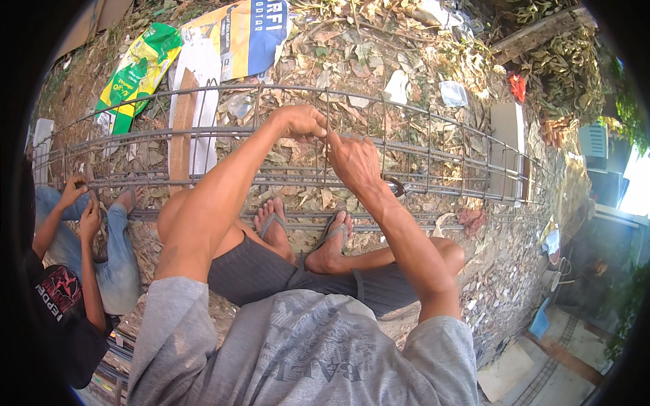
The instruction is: The person constructs a rebar frame by wrapping thin wire around the intersections of metal rods and tightening them using pliers.
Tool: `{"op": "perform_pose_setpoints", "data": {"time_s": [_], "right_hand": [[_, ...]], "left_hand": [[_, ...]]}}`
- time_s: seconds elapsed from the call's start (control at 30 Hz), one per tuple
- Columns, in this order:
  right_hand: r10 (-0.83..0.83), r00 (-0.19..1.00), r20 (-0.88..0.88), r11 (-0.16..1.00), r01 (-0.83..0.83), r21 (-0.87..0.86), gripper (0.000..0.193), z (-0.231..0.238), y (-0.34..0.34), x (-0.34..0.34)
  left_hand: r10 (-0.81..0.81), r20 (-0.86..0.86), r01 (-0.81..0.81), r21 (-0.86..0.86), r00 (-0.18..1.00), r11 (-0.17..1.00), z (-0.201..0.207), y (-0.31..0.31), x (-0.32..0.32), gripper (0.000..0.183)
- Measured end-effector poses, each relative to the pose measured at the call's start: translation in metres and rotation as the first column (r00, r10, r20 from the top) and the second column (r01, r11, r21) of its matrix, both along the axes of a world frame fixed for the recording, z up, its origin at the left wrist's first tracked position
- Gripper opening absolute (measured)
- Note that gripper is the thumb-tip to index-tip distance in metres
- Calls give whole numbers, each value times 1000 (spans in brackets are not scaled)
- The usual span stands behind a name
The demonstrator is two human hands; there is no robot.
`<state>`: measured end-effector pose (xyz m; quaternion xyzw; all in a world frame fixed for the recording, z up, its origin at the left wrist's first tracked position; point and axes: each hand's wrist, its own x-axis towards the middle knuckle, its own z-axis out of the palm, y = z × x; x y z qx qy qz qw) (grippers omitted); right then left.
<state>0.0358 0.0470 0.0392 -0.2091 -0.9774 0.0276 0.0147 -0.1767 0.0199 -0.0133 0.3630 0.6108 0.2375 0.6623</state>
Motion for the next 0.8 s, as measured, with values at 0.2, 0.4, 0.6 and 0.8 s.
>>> {"op": "perform_pose_setpoints", "data": {"time_s": [0.2, 0.4, 0.6, 0.8], "right_hand": [[53, 995, -87, 995, -45, 90, 24, 1, 5, -7], [100, 989, -113, 995, -95, 43, 12, 15, 21, -17], [-278, 943, 181, 882, 325, -341, 23, 18, 39, -35], [-181, 937, 299, 813, 313, -491, 29, 37, 47, -62]], "left_hand": [[12, 107, -8, -38, 994, 999, -12, 0, -6, 11], [-5, 76, 6, -9, 997, 1000, 6, -3, -3, 9], [52, 17, -52, 0, 999, 999, 15, -6, 5, 24], [-122, -201, 127, 13, 972, 992, -1, -2, -6, 53]]}}
